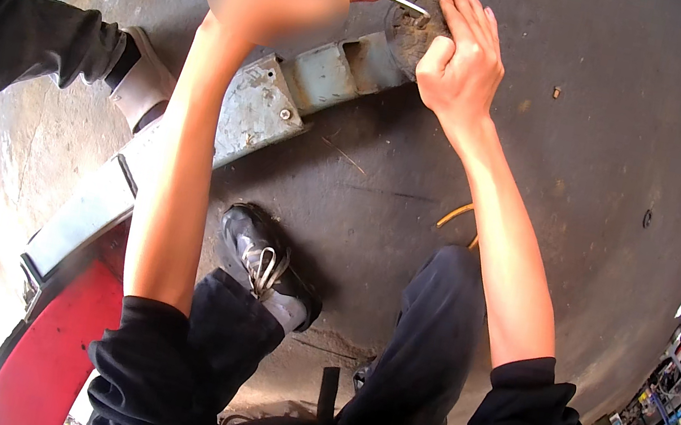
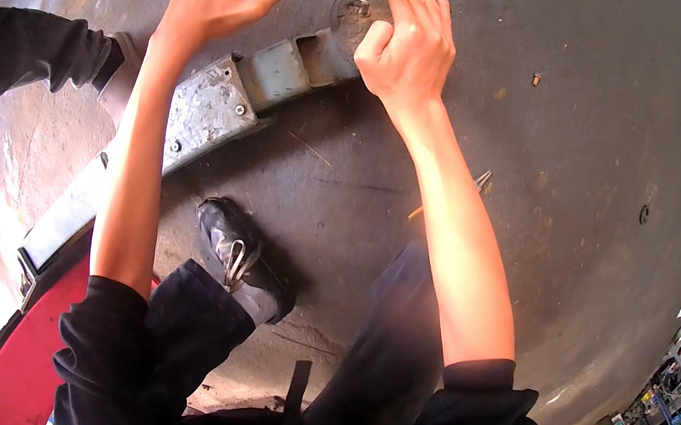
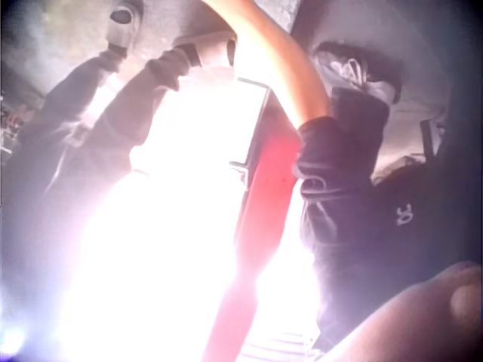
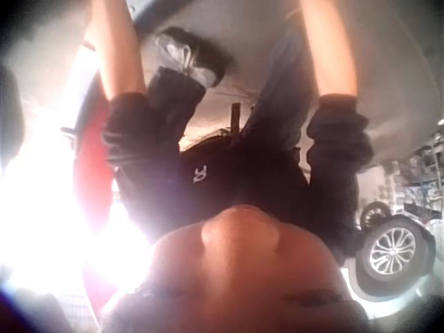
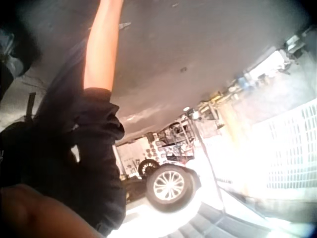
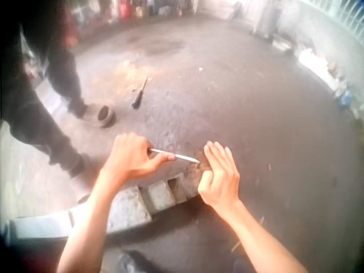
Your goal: The person retrieves a metal rod from a tool cart, then uses it to repeatedly scrape and pry at a small, dirty metal part clamped in a vise. The person rotates the part and continues scraping different areas with the rod.
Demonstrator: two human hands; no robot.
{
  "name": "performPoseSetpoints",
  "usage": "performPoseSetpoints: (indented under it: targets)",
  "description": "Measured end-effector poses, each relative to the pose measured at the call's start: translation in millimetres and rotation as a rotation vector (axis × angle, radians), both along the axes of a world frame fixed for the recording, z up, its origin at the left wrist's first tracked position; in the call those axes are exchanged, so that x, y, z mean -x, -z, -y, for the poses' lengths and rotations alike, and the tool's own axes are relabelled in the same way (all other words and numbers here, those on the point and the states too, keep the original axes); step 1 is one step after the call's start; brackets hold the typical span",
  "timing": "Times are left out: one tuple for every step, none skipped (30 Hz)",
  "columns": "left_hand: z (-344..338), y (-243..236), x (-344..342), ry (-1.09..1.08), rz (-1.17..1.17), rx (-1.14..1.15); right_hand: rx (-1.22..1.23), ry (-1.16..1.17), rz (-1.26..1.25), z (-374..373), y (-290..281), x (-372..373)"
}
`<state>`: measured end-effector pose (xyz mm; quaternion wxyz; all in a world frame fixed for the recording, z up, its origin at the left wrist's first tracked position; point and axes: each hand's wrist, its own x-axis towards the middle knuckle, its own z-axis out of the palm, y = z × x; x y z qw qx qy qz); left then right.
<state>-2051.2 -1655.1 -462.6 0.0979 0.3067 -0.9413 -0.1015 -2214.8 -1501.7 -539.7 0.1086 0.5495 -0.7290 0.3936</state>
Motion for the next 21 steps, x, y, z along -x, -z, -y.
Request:
performPoseSetpoints:
  targets:
    - [-0.5, -0.3, 3.6, -0.011, 0.036, 0.032, -0.002, 0.006, -0.007, -2.5, -1.6, 1.5]
    - [-0.2, -0.1, 6.3, -0.021, 0.073, 0.064, -0.002, 0.012, -0.013, -4.5, -3.0, 2.6]
    - [1.0, 1.0, 7.5, 0.004, 0.007, 0.033, -0.012, 0.013, -0.016, -4.8, -3.8, 3.1]
    - [2.3, 0.3, 4.6, 0.027, -0.052, 0.008, -0.013, 0.011, -0.009, -3.1, -4.2, 2.4]
    - [4.1, -0.6, 2.4, 0.023, -0.054, 0.015, -0.015, 0.010, -0.003, -1.1, -4.3, 2.0]
    - [3.0, 0.3, 1.5, 0.027, -0.058, 0.018, -0.016, 0.009, 0.004, 0.2, -4.6, 1.6]
    - [1.3, 0.9, 2.2, 0.005, -0.004, 0.051, -0.010, 0.004, 0.004, 0.3, -4.0, 1.0]
    - [0.0, 1.6, 2.6, -0.016, 0.049, 0.084, -0.005, -0.001, 0.002, 0.2, -3.4, 0.9]
    - [-0.2, 2.0, 2.6, -0.025, 0.077, 0.076, 0.000, -0.006, 0.001, -0.1, -2.4, 0.7]
    - [-0.2, 0.9, 5.3, -0.038, 0.100, 0.065, -0.003, -0.003, -0.002, -1.0, -2.3, 2.4]
    - [0.0, 0.0, 8.0, -0.050, 0.122, 0.054, -0.006, 0.000, -0.006, -3.3, -2.2, 3.6]
    - [-0.1, -0.4, 10.7, -0.048, 0.089, 0.031, -0.010, 0.004, -0.011, -4.4, -1.7, 5.8]
    - [-2.4, -2.3, 8.1, -0.048, 0.066, 0.005, -0.004, -0.004, -0.016, -4.2, -2.2, 4.5]
    - [-4.4, -4.1, 6.0, -0.047, 0.043, -0.022, 0.002, -0.012, -0.021, -2.2, -2.9, 4.8]
    - [-5.9, -6.2, 4.7, -0.088, 0.099, -0.043, 0.007, -0.019, -0.026, -2.0, -2.9, 4.0]
    - [-3.8, -3.1, 2.9, -0.084, 0.059, 0.018, 0.000, -0.021, -0.023, -0.1, -3.7, 3.3]
    - [-2.0, 2.0, 0.3, -0.079, 0.020, 0.079, -0.007, -0.024, -0.020, 0.2, -4.8, 2.2]
    - [0.6, 5.3, -2.3, -0.075, -0.018, 0.141, -0.013, -0.027, -0.015, 1.9, -5.5, 0.7]
    - [-1.9, 5.7, 0.6, -0.088, 0.002, 0.106, -0.014, -0.026, -0.025, -0.7, -4.6, 2.3]
    - [-3.7, 5.0, 2.5, -0.100, 0.024, 0.072, -0.013, -0.025, -0.033, -2.3, -4.2, 4.2]
    - [-5.6, 4.0, 3.7, -0.113, 0.047, 0.038, -0.013, -0.025, -0.041, -3.1, -3.7, 5.6]
